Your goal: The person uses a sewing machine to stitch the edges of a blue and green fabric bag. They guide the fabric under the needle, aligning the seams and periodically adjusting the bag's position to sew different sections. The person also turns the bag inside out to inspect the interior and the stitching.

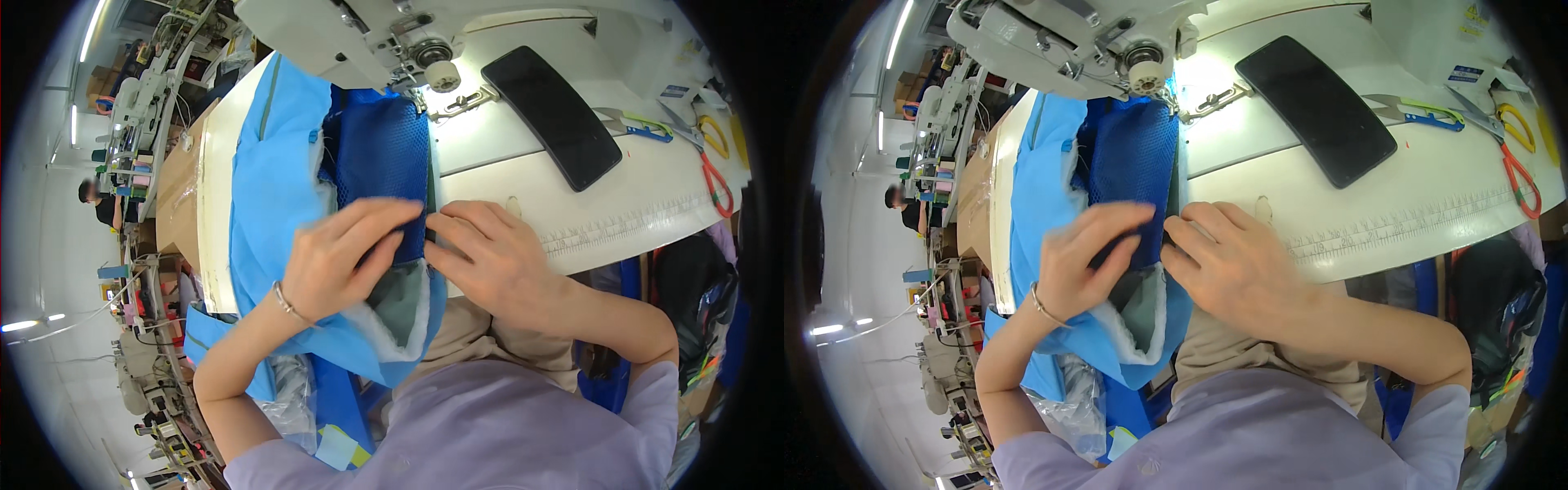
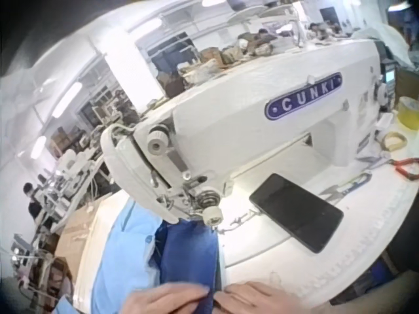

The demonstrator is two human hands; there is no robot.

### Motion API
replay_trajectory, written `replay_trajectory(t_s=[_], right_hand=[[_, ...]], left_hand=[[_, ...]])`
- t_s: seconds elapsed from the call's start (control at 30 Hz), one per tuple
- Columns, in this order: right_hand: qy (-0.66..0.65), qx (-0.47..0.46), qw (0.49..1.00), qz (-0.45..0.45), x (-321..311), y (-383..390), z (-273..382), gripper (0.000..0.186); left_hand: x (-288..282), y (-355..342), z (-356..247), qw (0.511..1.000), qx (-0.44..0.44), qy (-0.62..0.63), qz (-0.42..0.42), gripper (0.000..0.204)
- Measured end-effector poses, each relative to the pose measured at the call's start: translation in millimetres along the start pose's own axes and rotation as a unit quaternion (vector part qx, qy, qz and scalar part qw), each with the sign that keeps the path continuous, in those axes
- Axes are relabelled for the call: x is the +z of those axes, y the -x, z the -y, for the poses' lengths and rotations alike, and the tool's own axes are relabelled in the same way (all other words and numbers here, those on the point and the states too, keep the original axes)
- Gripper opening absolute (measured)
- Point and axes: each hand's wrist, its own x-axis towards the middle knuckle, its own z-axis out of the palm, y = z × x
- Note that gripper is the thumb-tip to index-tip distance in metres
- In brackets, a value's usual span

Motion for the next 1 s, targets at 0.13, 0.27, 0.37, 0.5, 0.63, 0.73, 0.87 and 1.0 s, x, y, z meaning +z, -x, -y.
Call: replay_trajectory(t_s=[0.13, 0.27, 0.37, 0.5, 0.63, 0.73, 0.87, 1.0], right_hand=[[0.005, -0.059, 0.998, -0.001, 2, -8, -7, 0.023], [0.044, -0.125, 0.991, -0.005, 1, -11, -10, 0.021], [0.055, -0.133, 0.99, -0.002, 1, -14, -7, 0.019], [0.102, -0.133, 0.986, -0.006, 4, -26, 4, 0.017], [0.121, -0.112, 0.986, -0.006, 7, -32, 13, 0.018], [0.11, -0.086, 0.99, -0.019, 5, -30, 13, 0.02], [0.124, -0.01, 0.99, -0.072, 3, -23, -6, 0.028], [0.142, 0.047, 0.982, 0.111, -11, -22, -13, 0.037]], left_hand=[[10, -24, 10, 0.993, 0.062, -0.098, 0.013, 0.031], [15, -26, 20, 0.992, 0.065, -0.108, 0.0, 0.026], [15, -24, 23, 0.998, 0.028, -0.055, -0.01, 0.018], [8, -46, 19, 0.996, -0.077, -0.005, 0.037, 0.009], [21, -75, 29, 0.989, -0.104, -0.087, 0.053, 0.016], [24, -81, 37, 0.986, -0.113, -0.103, 0.072, 0.022], [20, -77, 33, 0.98, -0.138, -0.099, 0.107, 0.022], [15, -70, 28, 0.977, -0.146, -0.068, 0.139, 0.023]])
